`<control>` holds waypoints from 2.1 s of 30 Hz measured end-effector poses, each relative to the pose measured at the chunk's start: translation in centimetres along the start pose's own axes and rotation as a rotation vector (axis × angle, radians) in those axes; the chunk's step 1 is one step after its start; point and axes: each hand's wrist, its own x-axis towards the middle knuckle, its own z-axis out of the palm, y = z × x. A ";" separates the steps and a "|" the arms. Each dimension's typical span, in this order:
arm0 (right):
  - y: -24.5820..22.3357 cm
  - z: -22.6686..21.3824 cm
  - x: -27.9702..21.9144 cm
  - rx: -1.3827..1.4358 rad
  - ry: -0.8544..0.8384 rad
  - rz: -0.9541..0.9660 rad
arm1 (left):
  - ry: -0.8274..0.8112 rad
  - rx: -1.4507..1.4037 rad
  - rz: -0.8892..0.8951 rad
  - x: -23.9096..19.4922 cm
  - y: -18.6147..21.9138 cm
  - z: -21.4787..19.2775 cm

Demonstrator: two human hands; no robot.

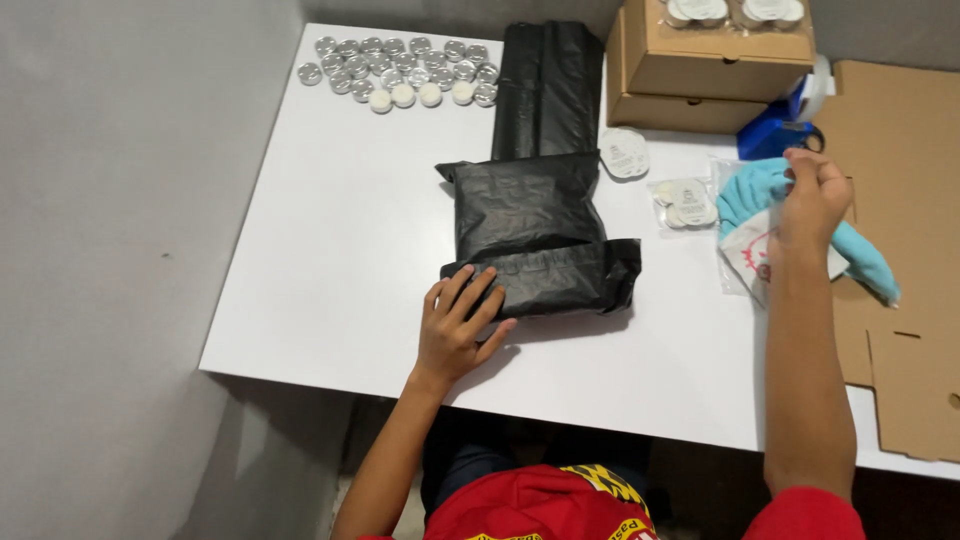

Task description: Folding a cardboard box, filling it with small tealight candles, and placing the box into a black plastic shipping bag for shipping.

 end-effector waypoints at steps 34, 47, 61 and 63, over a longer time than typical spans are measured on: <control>-9.9 11.1 -23.2 -0.435 -0.892 -0.215 | -0.012 0.010 -0.129 -2.2 0.5 1.8; -7.2 11.4 -23.0 -0.547 -0.762 -0.345 | -0.013 0.004 -0.127 -2.2 0.5 1.7; -6.8 9.9 -24.2 -0.815 -0.706 -0.925 | -0.038 0.019 -0.104 -2.8 0.2 1.9; -5.3 9.6 -21.8 -0.736 -0.720 -0.891 | -0.029 0.042 -0.079 -2.6 0.4 1.6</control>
